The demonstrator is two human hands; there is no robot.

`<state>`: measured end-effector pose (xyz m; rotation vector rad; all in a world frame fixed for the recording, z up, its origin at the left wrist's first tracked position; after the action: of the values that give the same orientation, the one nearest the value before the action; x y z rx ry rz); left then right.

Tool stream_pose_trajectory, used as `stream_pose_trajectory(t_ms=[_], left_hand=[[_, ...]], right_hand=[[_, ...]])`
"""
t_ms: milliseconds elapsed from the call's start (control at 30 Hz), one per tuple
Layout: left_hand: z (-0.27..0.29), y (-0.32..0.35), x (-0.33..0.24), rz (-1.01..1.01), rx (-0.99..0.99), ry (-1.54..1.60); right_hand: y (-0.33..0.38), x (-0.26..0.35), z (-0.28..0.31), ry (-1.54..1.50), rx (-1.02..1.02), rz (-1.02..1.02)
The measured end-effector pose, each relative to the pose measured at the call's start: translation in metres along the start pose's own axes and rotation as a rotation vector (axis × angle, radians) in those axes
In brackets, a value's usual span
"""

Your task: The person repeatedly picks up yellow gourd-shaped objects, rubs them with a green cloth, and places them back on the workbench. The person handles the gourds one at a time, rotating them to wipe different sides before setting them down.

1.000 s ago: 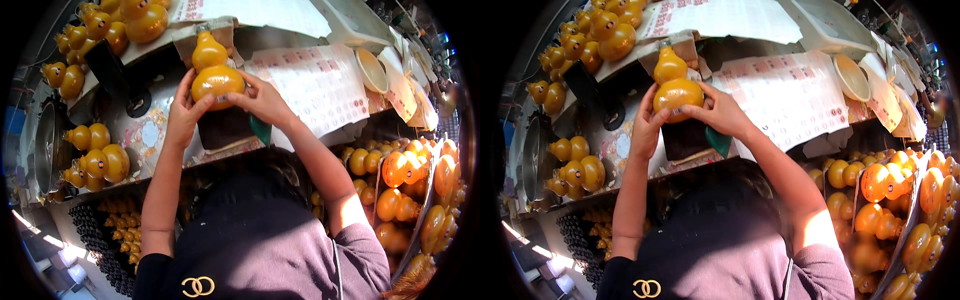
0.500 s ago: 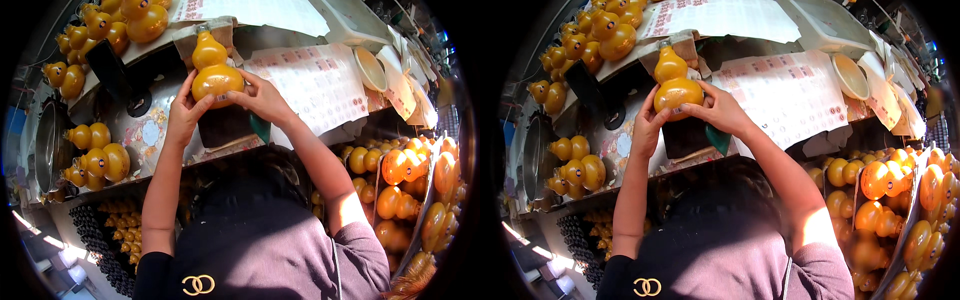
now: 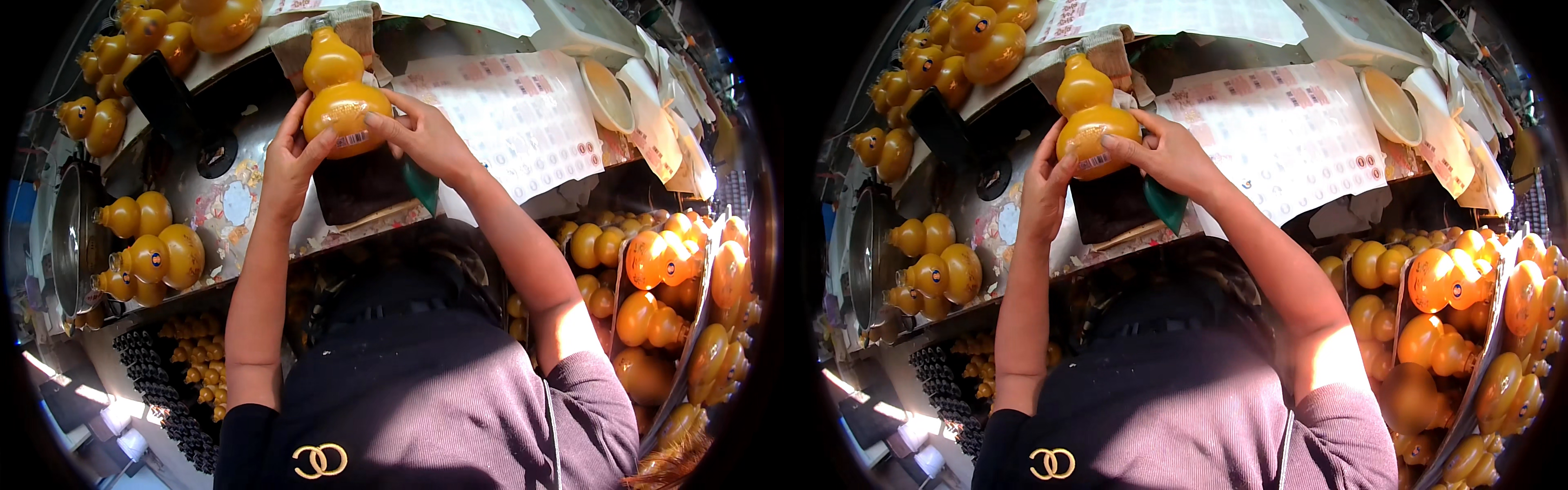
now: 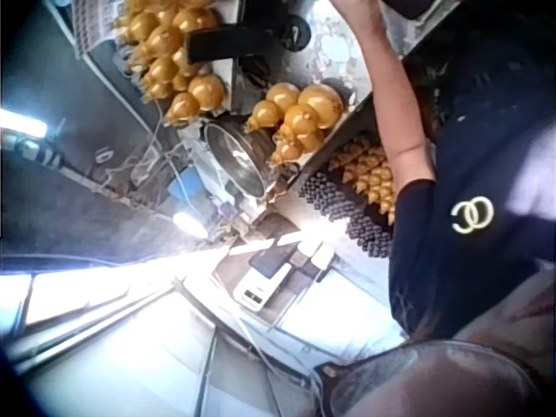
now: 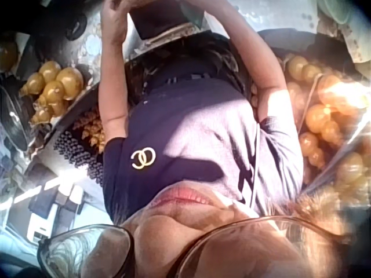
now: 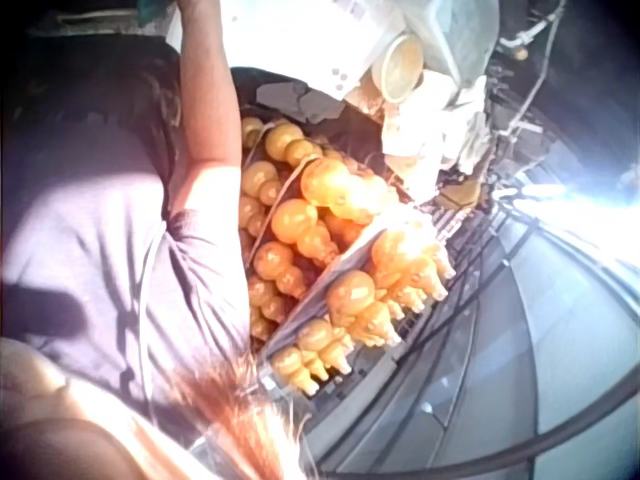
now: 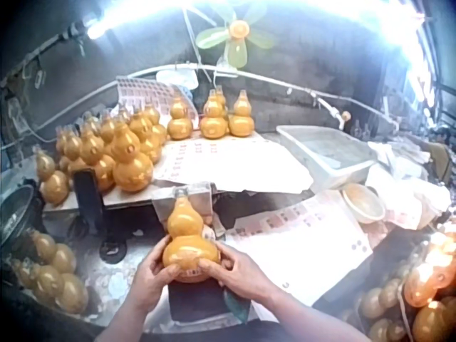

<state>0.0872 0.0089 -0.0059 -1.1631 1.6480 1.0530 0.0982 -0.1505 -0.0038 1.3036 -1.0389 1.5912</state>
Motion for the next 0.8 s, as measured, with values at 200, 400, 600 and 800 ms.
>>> stream_pose_trajectory(t_ms=[200,400,600,800], left_hand=[[0.0,-0.002,0.002,0.002,-0.026,-0.034],[0.001,-0.002,0.002,0.026,0.021,-0.129],[0.001,-0.004,0.006,-0.003,0.041,-0.13],[-0.001,-0.005,0.006,0.031,0.035,-0.172]], right_hand=[[0.002,-0.012,0.01,-0.092,-0.162,-0.063],[0.04,-0.011,0.016,-0.815,-0.456,-0.144],[0.052,0.052,-0.007,0.195,-0.32,0.404],[0.05,0.01,0.01,-0.011,-0.399,0.207]])
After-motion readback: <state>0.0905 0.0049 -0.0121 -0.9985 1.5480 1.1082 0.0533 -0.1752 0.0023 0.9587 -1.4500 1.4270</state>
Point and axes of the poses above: each hand's wrist, its own y-axis away from the middle knuckle, its own z-axis out of the back of the hand, x = y × z, the point moved 10 cm from there along -y, towards the middle knuckle, and after that the axes turned 12 degrees about z, right-handed, at the moved point
